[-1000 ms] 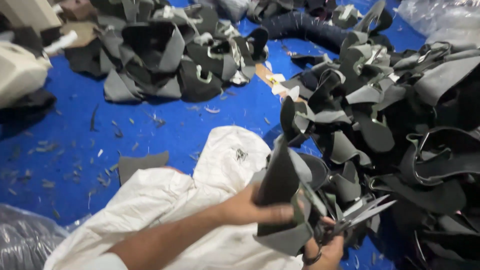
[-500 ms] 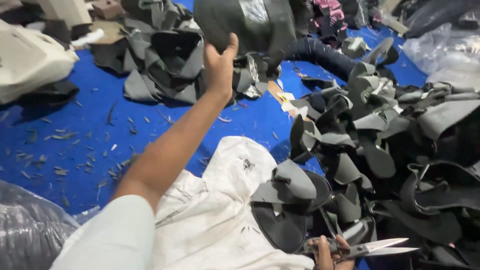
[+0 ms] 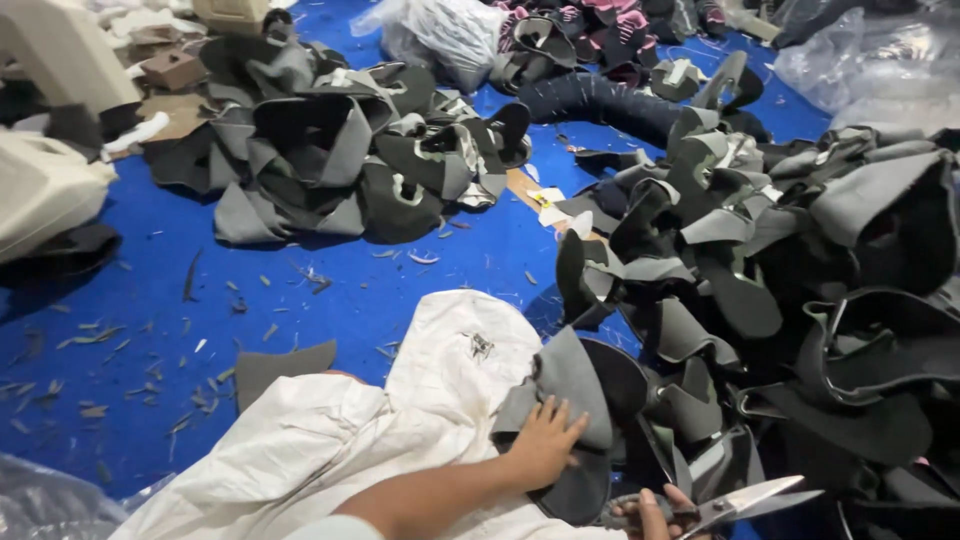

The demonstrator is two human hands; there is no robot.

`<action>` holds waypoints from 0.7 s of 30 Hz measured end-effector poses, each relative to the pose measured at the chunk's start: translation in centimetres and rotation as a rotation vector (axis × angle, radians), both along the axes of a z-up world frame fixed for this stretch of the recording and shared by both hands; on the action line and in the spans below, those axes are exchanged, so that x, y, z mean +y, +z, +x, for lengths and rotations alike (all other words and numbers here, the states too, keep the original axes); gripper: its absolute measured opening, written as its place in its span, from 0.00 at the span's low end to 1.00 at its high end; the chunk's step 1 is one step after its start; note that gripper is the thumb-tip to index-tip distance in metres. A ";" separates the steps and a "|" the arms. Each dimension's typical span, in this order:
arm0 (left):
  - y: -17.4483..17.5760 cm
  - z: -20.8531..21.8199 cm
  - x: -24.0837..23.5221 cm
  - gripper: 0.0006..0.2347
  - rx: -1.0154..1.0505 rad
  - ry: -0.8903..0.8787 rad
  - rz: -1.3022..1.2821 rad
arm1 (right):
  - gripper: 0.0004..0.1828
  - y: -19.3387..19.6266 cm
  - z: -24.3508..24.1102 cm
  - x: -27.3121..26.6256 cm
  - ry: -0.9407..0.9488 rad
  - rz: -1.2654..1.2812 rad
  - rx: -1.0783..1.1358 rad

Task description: Trimming excess material from shoe upper components using scissors.

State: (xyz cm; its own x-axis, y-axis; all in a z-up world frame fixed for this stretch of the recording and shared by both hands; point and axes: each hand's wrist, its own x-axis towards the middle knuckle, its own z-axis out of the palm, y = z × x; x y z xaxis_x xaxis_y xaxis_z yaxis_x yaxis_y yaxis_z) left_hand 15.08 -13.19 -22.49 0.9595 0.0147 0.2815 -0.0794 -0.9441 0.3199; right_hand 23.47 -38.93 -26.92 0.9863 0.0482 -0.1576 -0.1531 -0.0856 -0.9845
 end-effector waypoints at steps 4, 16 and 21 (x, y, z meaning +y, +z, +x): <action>-4.8 -0.5 2.4 0.19 -0.154 0.345 -0.309 | 0.30 5.0 -3.7 2.3 0.029 0.222 -0.016; 20.1 -0.3 11.2 0.06 -0.510 0.385 -0.240 | 0.33 9.0 -5.8 3.5 0.091 0.253 -0.110; 29.7 -8.9 8.0 0.11 -0.245 0.283 -0.812 | 0.39 7.5 -6.2 5.6 0.147 0.272 -0.292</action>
